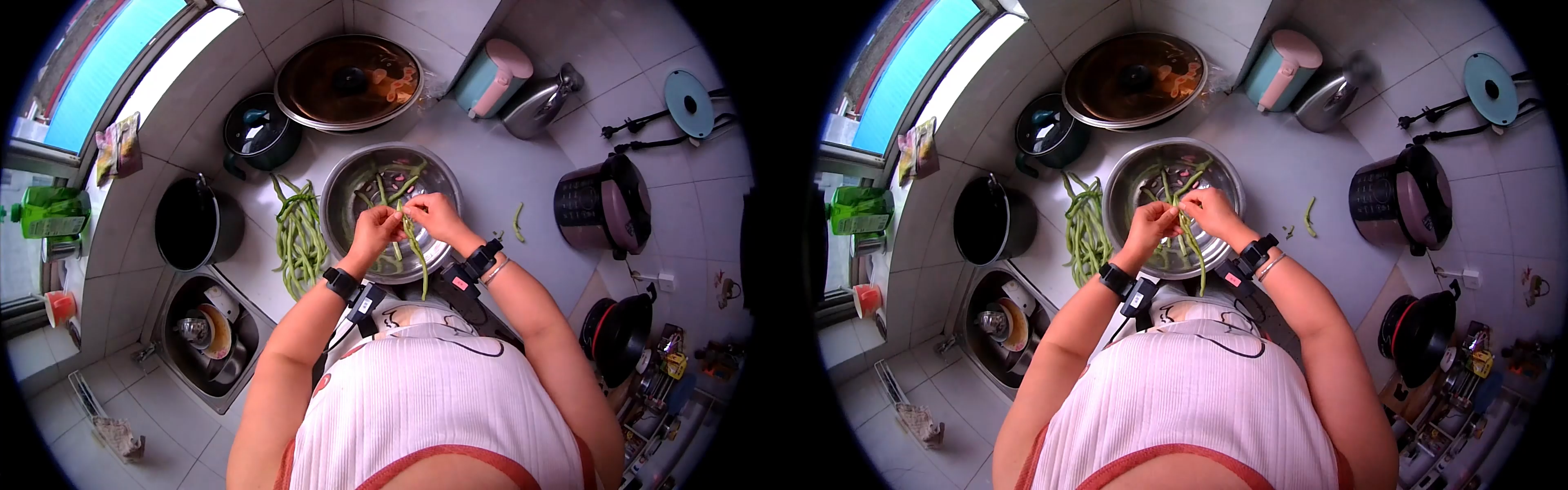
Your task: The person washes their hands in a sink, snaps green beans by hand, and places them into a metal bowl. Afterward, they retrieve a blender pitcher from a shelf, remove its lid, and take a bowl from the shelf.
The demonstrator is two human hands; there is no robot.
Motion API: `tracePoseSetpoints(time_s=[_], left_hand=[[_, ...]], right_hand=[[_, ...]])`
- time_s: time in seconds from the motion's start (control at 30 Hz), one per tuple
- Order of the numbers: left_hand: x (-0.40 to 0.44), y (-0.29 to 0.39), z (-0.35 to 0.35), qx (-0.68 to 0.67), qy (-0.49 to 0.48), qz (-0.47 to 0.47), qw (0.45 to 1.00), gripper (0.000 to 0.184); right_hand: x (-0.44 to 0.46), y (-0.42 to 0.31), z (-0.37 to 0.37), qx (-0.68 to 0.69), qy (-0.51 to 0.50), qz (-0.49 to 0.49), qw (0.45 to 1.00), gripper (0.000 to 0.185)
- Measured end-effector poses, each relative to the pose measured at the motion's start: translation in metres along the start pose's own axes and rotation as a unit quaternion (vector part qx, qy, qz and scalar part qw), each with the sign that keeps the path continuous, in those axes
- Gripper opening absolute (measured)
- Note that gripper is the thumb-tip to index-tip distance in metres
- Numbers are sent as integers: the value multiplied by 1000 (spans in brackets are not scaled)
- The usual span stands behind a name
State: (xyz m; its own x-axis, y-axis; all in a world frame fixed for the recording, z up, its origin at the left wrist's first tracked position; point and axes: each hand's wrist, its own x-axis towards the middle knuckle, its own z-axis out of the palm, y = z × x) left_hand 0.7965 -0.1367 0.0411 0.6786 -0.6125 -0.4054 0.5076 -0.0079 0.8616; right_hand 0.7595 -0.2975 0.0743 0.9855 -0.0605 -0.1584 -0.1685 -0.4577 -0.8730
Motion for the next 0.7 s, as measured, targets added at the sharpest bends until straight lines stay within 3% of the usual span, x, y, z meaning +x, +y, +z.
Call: tracePoseSetpoints(time_s=[0.27, 0.47, 0.6, 0.67, 0.7], left_hand=[[-7, 5, 11, 150, 61, 40, 986, 21], [-11, 11, 12, 184, 84, 26, 979, 22], [-9, 8, 9, 163, 90, 25, 982, 21], [-6, 2, 5, 158, 87, 30, 983, 20], [-4, -2, 3, 58, 71, 0, 996, 20]], right_hand=[[0, -12, 12, -187, -18, -10, 982, 19], [0, -16, 19, -212, -16, 11, 977, 19], [4, -4, 21, -166, 13, 0, 986, 15], [7, 7, 15, -34, -18, -8, 999, 13], [10, 16, 13, -34, -18, -8, 999, 13]])
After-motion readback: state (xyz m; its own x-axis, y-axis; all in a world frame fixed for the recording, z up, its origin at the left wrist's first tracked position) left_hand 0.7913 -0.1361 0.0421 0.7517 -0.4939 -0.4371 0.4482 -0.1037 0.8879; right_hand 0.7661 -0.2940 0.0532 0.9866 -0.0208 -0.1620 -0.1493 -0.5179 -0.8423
